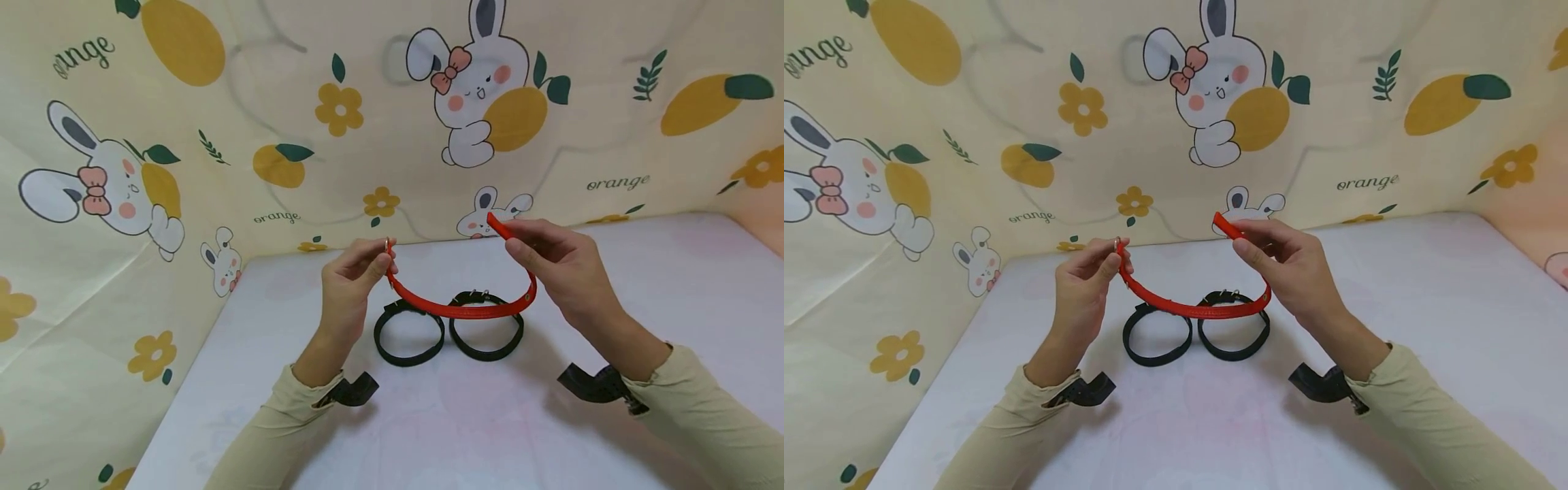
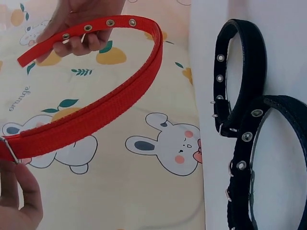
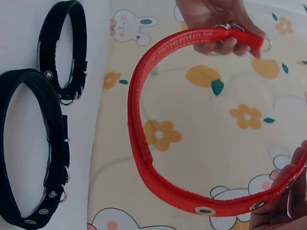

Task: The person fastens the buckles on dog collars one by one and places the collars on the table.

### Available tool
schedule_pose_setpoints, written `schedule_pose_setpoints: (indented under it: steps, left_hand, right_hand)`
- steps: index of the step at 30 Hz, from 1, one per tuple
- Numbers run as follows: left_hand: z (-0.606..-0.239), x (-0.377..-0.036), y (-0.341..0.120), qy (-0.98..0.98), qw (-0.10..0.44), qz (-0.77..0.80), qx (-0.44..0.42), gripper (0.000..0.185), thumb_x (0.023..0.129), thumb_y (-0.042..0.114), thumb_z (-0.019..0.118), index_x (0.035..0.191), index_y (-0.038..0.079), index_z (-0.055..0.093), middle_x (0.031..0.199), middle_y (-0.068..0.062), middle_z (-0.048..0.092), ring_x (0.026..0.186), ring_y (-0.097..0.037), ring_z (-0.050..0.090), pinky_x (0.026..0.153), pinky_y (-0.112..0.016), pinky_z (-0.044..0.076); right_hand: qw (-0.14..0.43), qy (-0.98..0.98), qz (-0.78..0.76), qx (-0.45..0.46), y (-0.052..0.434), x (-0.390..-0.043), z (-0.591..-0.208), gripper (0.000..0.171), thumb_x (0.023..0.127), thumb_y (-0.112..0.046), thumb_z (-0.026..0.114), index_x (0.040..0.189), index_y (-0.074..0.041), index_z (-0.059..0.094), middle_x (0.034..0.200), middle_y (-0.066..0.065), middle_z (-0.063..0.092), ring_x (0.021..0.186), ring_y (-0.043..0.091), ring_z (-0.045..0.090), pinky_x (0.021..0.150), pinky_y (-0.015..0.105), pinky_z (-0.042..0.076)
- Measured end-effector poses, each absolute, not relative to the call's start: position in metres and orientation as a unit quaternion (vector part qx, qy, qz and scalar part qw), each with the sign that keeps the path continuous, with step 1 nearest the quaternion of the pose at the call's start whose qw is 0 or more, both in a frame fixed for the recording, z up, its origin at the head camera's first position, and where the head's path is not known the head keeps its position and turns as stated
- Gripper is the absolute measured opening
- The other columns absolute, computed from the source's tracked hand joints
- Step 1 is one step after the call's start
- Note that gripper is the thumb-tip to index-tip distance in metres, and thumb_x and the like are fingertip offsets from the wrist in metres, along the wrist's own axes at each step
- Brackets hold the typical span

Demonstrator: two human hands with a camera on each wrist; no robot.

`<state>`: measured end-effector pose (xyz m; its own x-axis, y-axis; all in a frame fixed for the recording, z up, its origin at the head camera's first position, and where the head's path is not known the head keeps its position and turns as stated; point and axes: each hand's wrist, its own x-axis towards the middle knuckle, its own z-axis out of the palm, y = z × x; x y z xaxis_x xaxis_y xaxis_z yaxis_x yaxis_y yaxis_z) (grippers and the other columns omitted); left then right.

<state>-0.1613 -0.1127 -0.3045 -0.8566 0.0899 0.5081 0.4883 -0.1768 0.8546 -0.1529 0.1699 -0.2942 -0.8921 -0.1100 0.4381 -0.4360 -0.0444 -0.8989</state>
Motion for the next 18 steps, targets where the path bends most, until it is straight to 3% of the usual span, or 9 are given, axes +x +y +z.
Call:
schedule_pose_setpoints:
  steps: [5,11,18]
  left_hand:
    - [-0.306,-0.16,-0.109,-0.682,0.157,-0.665,-0.26,0.034,0.09,0.014,0.07,0.117,-0.007,0.067,0.098,0.001,0.066,0.087,-0.012,0.065,0.084,-0.021,0.056]
    - [-0.306,-0.157,-0.106,-0.735,0.205,-0.575,-0.294,0.026,0.088,0.001,0.071,0.115,-0.002,0.071,0.099,-0.013,0.067,0.09,-0.016,0.063,0.083,-0.022,0.054]
    - [-0.306,-0.153,-0.102,-0.74,0.207,-0.574,-0.283,0.026,0.088,0.003,0.071,0.114,-0.001,0.072,0.1,-0.014,0.068,0.092,-0.017,0.061,0.083,-0.022,0.053]
  right_hand:
    - [0.14,-0.743,0.622,0.201,0.163,-0.15,-0.292,0.028,0.093,-0.007,0.068,0.122,-0.006,0.07,0.097,-0.005,0.069,0.085,0.015,0.057,0.07,0.021,0.047]
    - [0.16,-0.783,0.567,0.2,0.157,-0.148,-0.289,0.029,0.094,-0.013,0.07,0.122,-0.011,0.071,0.096,-0.005,0.068,0.087,0.016,0.057,0.071,0.026,0.044]
    - [0.163,-0.811,0.517,0.222,0.15,-0.142,-0.291,0.029,0.093,-0.015,0.071,0.121,-0.019,0.072,0.092,-0.007,0.062,0.084,0.013,0.052,0.066,0.028,0.039]
